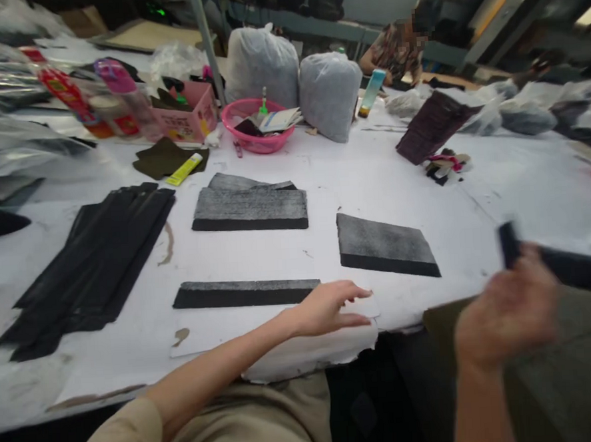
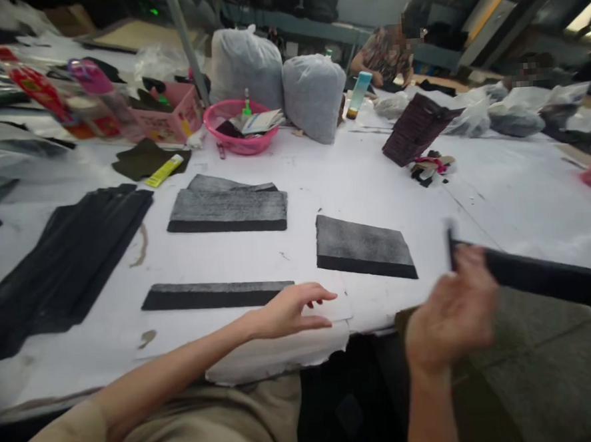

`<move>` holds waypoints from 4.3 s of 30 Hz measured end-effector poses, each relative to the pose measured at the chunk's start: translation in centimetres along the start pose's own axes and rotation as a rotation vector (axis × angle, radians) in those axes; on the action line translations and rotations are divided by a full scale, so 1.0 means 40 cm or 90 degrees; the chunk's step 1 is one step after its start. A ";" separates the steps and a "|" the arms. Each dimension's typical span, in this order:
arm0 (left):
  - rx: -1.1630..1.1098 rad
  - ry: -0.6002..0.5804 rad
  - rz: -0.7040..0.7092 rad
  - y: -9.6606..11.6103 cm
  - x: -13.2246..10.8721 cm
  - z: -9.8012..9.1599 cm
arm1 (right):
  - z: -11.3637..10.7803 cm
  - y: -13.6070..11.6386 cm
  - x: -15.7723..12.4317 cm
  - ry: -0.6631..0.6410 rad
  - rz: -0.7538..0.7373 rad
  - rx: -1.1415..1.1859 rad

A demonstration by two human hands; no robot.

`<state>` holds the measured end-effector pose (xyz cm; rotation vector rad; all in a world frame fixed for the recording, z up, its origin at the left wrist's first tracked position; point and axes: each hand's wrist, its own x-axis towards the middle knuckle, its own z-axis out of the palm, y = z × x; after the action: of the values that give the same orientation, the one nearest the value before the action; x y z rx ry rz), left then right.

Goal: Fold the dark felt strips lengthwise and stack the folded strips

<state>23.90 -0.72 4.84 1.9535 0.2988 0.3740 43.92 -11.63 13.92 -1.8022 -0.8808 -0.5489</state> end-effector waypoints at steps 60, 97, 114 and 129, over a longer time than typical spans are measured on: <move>-0.283 0.541 -0.443 -0.129 -0.456 -0.197 | 0.169 -0.041 -0.445 -0.660 0.456 0.178; -0.042 0.593 -0.485 -0.166 -0.589 -0.311 | 0.242 -0.037 -0.383 -0.739 0.381 0.158; -0.035 0.551 -0.484 -0.176 -0.600 -0.317 | 0.234 -0.019 -0.390 -0.739 0.365 0.137; 0.006 0.561 -0.507 -0.179 -0.594 -0.320 | 0.240 -0.008 -0.392 -0.744 0.382 0.107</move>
<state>-3.22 3.97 0.18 1.4103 1.5720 0.6665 33.52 -7.66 -0.70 -2.0345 -0.9773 1.0378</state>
